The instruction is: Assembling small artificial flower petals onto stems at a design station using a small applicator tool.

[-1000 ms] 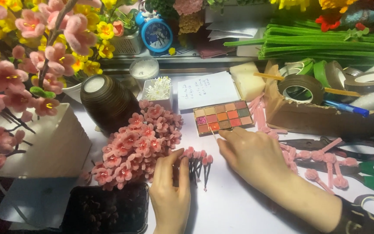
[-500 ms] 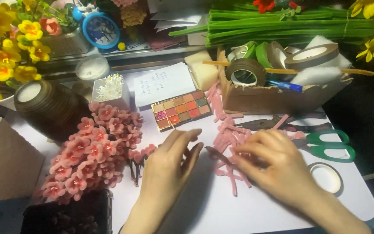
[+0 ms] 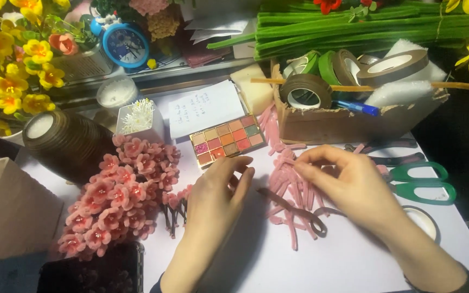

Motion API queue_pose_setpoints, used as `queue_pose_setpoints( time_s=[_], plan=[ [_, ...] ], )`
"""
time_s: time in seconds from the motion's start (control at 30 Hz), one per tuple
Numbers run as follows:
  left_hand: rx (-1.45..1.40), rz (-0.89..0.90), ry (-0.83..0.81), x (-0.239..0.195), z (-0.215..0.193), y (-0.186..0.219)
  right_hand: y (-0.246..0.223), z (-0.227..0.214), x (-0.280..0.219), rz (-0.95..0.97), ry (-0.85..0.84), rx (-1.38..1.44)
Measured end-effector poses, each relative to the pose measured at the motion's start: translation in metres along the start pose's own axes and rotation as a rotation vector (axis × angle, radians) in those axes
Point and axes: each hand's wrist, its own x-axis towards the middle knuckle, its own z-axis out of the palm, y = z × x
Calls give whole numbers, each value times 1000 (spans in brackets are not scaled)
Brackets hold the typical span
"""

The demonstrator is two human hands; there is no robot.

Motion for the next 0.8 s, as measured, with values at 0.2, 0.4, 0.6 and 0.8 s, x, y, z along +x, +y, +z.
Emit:
queue_pose_setpoints(
  time_s=[0.2,0.4,0.6,0.8],
  plan=[
    [49,2,-42,14,17,0,45,20,1,-685,43,-224],
    [-14,42,76,29,30,-1,50,70,13,-1038,327,-912],
    [-123,-24,64,29,30,-3,42,40,19,-622,188,-311],
    [-95,-63,-46,23,31,0,51,-3,24,-58,-15,628]
  ],
)
